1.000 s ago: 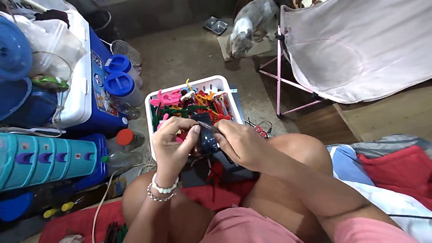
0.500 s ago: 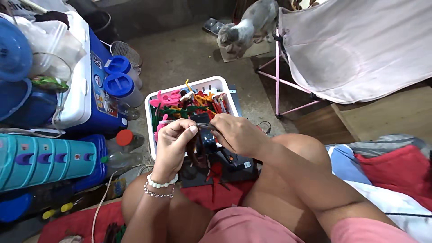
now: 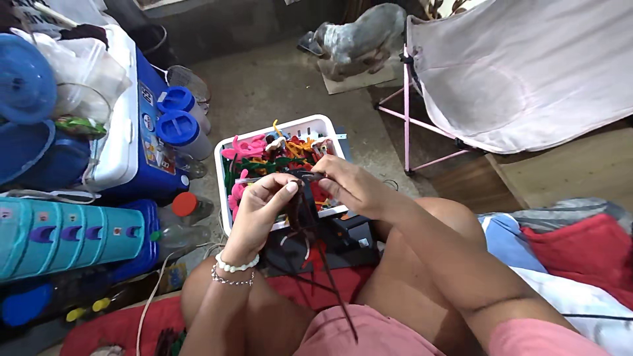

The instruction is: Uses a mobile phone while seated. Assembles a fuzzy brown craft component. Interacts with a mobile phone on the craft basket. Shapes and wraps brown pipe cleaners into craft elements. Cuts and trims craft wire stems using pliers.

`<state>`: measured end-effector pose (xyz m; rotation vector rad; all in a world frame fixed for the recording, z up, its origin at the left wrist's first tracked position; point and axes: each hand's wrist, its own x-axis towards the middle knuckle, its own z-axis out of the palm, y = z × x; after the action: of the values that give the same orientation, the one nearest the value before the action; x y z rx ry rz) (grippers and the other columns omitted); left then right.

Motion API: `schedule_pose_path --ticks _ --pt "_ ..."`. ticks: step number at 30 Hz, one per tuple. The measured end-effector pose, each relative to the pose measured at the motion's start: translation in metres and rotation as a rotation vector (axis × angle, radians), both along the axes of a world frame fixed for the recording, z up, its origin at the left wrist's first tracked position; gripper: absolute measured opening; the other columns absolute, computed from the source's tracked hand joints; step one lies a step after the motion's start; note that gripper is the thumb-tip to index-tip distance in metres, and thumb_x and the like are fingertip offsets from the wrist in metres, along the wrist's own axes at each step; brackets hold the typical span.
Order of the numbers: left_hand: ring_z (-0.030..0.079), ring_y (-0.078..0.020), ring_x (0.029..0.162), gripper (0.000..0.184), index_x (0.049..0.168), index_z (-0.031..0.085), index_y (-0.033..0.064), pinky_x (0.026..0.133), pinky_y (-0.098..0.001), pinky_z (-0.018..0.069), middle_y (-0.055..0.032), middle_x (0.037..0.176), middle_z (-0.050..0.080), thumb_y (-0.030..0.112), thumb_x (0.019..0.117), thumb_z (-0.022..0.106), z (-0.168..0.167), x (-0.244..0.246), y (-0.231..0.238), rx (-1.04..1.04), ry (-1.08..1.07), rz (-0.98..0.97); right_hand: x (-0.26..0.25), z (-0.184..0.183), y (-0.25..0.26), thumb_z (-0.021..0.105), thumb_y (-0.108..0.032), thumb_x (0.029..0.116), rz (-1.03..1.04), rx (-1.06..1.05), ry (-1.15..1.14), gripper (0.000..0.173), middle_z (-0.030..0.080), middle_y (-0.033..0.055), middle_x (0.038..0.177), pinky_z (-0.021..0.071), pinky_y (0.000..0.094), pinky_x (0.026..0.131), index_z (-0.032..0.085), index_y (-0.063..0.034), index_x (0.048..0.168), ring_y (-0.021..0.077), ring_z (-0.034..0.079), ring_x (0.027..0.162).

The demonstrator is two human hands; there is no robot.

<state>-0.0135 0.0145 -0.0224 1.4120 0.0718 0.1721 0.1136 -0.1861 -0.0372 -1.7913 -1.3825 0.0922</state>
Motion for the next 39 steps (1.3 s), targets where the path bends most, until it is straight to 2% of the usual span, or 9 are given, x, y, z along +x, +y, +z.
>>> schedule_pose_path --ticks 3,5,9,13,21,28,39 --pt "0.068 -0.006 0.089 0.01 0.106 0.071 0.0117 0.082 -0.0229 0.0578 0.0025 0.098 0.072 0.012 0.1004 0.063 -0.0005 -0.001 0.0038 0.09 -0.05 -0.007 0.0102 -0.0005 -0.0062 0.039 -0.027 0.1107 0.075 0.021 0.059 0.039 0.065 0.005 0.1 0.0533 0.0243 0.086 0.069 -0.001 0.108 0.0088 0.062 0.097" --pt "0.068 -0.0063 0.086 0.007 0.104 0.069 0.0109 0.08 -0.0229 0.0584 0.0022 0.094 0.071 0.011 0.0988 0.065 -0.0005 -0.0014 0.0037 0.085 -0.036 -0.009 0.013 -0.0008 -0.0069 0.04 -0.028 0.111 0.11 0.058 0.064 0.04 0.065 0.0048 0.099 0.0537 0.022 0.085 0.068 -0.0002 0.105 0.0069 0.063 0.095" --pt "0.067 -0.0054 0.086 0.008 0.103 0.071 0.0118 0.081 -0.0227 0.0572 0.0025 0.092 0.071 0.015 0.0996 0.065 -0.0005 -0.0021 0.0039 0.008 0.0 -0.055 0.0131 -0.0003 -0.0038 0.043 -0.028 0.1105 0.117 0.073 0.011 0.038 0.065 0.0045 0.096 0.0541 0.0234 0.083 0.069 -0.0015 0.103 0.0081 0.063 0.093" --pt "0.067 -0.0053 0.086 0.01 0.102 0.071 0.0115 0.083 -0.0231 0.0568 0.0024 0.091 0.071 0.012 0.1008 0.061 0.0017 -0.0025 0.0018 -0.045 0.03 -0.076 0.0135 -0.0017 -0.0025 0.043 -0.03 0.1105 0.118 0.064 -0.038 0.039 0.064 0.0047 0.093 0.0538 0.0241 0.081 0.069 -0.0018 0.101 0.0095 0.062 0.091" --pt "0.066 -0.0041 0.082 0.007 0.099 0.071 0.0116 0.078 -0.0214 0.0562 0.0032 0.088 0.07 0.013 0.0988 0.064 0.0017 -0.0038 -0.0004 -0.034 0.011 -0.061 0.0115 0.0005 -0.0027 0.042 -0.03 0.1108 0.138 0.073 -0.055 0.041 0.06 0.0032 0.086 0.0513 0.0221 0.074 0.068 -0.0021 0.097 0.0085 0.06 0.083" --pt "0.065 -0.0041 0.081 0.008 0.098 0.071 0.0109 0.078 -0.0217 0.0561 0.0023 0.086 0.069 0.013 0.0993 0.063 0.0025 -0.0034 0.0004 -0.074 0.03 -0.084 0.0128 -0.0013 -0.0023 0.042 -0.03 0.1108 0.169 0.066 0.009 0.04 0.061 0.0036 0.093 0.0517 0.0227 0.083 0.067 -0.0017 0.099 0.0082 0.06 0.092" --pt "0.065 -0.0042 0.08 0.008 0.098 0.071 0.0105 0.076 -0.0215 0.0561 0.0021 0.086 0.069 0.012 0.0988 0.063 0.0017 -0.0039 -0.0011 -0.069 0.028 -0.085 0.011 0.0006 -0.003 0.043 -0.03 0.1103 0.137 0.051 -0.058 0.039 0.063 0.0045 0.094 0.0525 0.0249 0.082 0.069 -0.0021 0.101 0.0108 0.061 0.093"
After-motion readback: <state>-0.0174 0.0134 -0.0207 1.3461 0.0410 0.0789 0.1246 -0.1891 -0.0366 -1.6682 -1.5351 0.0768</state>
